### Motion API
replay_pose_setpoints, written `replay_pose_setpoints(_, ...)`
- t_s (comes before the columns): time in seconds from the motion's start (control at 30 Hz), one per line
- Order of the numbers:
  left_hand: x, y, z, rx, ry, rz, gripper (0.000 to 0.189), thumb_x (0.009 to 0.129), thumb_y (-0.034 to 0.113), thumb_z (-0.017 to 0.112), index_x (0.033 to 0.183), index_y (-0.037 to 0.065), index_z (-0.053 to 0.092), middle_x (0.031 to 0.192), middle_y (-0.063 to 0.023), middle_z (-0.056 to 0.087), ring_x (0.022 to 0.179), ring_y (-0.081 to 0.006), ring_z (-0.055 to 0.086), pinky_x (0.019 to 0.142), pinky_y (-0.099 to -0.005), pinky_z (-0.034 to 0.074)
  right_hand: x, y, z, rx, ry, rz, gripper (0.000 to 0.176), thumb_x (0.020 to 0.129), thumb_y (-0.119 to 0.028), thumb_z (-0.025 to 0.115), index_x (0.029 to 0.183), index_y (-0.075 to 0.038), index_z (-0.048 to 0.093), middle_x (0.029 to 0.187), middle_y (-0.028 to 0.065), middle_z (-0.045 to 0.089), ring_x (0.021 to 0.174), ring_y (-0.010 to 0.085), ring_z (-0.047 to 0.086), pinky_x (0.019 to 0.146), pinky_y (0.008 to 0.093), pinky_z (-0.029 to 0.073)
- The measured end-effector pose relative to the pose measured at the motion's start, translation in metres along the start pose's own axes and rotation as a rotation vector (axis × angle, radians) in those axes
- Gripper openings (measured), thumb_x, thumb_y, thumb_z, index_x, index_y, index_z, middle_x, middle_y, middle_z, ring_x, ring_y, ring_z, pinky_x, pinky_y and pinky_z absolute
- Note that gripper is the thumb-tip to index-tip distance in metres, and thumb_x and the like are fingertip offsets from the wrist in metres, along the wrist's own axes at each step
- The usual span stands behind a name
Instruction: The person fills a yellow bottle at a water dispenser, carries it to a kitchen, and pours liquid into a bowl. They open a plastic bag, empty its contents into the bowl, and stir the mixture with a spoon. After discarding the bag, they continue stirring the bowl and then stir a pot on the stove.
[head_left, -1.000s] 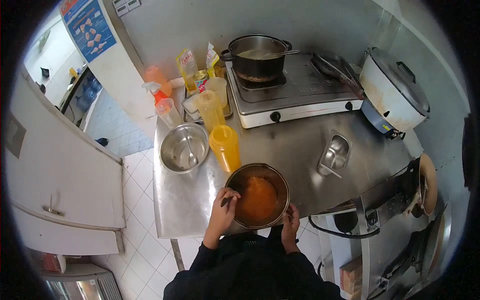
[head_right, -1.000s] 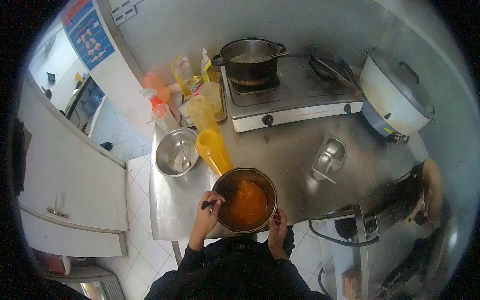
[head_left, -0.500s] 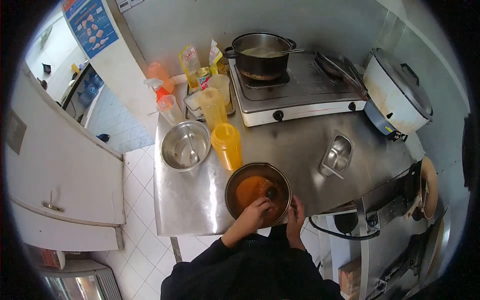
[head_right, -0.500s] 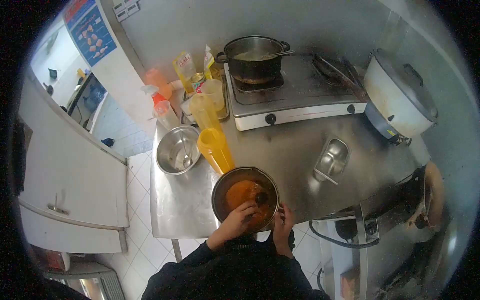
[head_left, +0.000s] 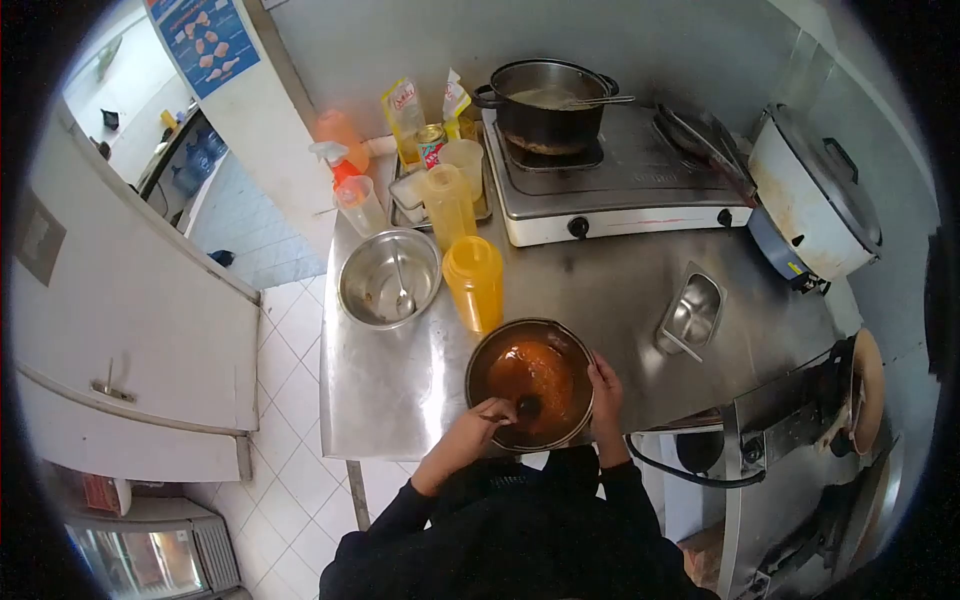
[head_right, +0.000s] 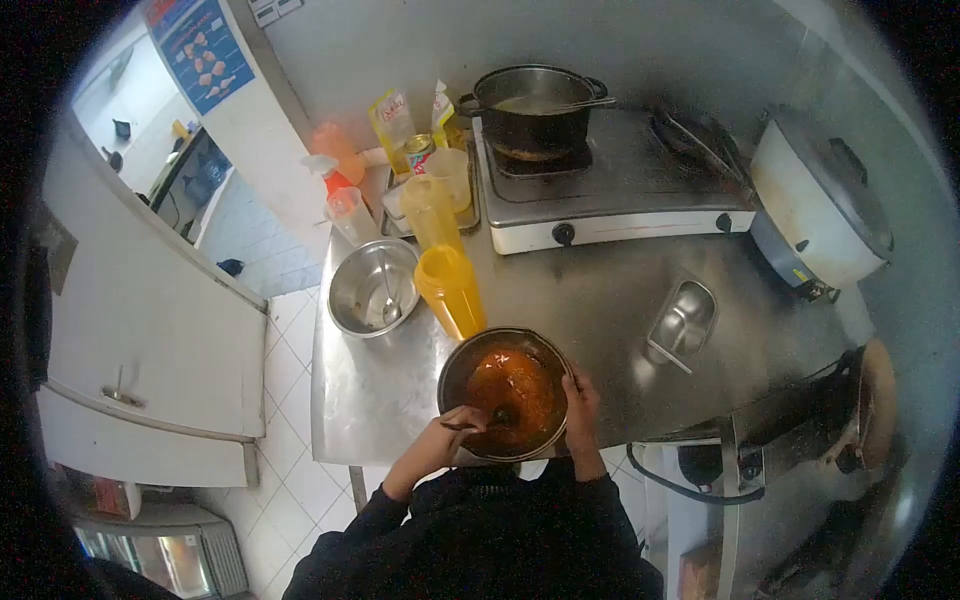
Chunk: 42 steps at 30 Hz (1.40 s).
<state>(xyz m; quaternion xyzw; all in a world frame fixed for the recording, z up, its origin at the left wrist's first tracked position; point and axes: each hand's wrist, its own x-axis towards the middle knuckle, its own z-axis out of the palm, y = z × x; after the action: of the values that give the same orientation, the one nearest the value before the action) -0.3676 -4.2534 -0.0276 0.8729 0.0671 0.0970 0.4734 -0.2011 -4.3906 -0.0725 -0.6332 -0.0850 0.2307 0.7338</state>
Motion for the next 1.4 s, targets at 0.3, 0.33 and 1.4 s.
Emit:
replay_pose_setpoints(0.3, 0.037, -0.015, 0.016, -0.165, 0.267, 0.069, 0.01, 0.077, -0.002, 0.045, 0.085, 0.0, 0.05, 0.092, -0.0142, 0.052, 0.086, -0.028, 0.052, 0.073, -0.0314, 0.042, 0.005, -0.007, 0.01, 0.001, -0.108, -0.034, 0.028, 0.084, -0.008, 0.044, 0.109, 0.002, 0.048, 0.109, 0.0118, 0.051, 0.097, 0.0174, 0.049, 0.084, 0.0286, 0.039)
replay_pose_setpoints(0.33, 0.037, -0.016, 0.014, -0.246, 0.315, 0.008, 0.01, 0.077, -0.003, 0.045, 0.086, 0.0, 0.05, 0.091, -0.0141, 0.052, 0.085, -0.027, 0.052, 0.073, -0.0307, 0.042, 0.005, -0.006, 0.01, -0.002, -0.108, -0.035, 0.028, 0.084, -0.008, 0.044, 0.109, 0.002, 0.048, 0.109, 0.0118, 0.051, 0.097, 0.0174, 0.049, 0.084, 0.0286, 0.039)
replay_pose_setpoints(1.4, -0.01, -0.025, 0.045, -0.654, 0.621, -0.168, 0.014, 0.086, 0.009, 0.04, 0.091, -0.002, 0.046, 0.087, -0.009, 0.051, 0.072, -0.014, 0.056, 0.067, -0.0249, 0.045, -0.029, -0.013, 0.043, -0.438, -0.086, -0.436, 0.026, 0.083, -0.009, 0.043, 0.106, -0.002, 0.052, 0.104, 0.0122, 0.053, 0.096, 0.0226, 0.049, 0.086, 0.0323, 0.035)
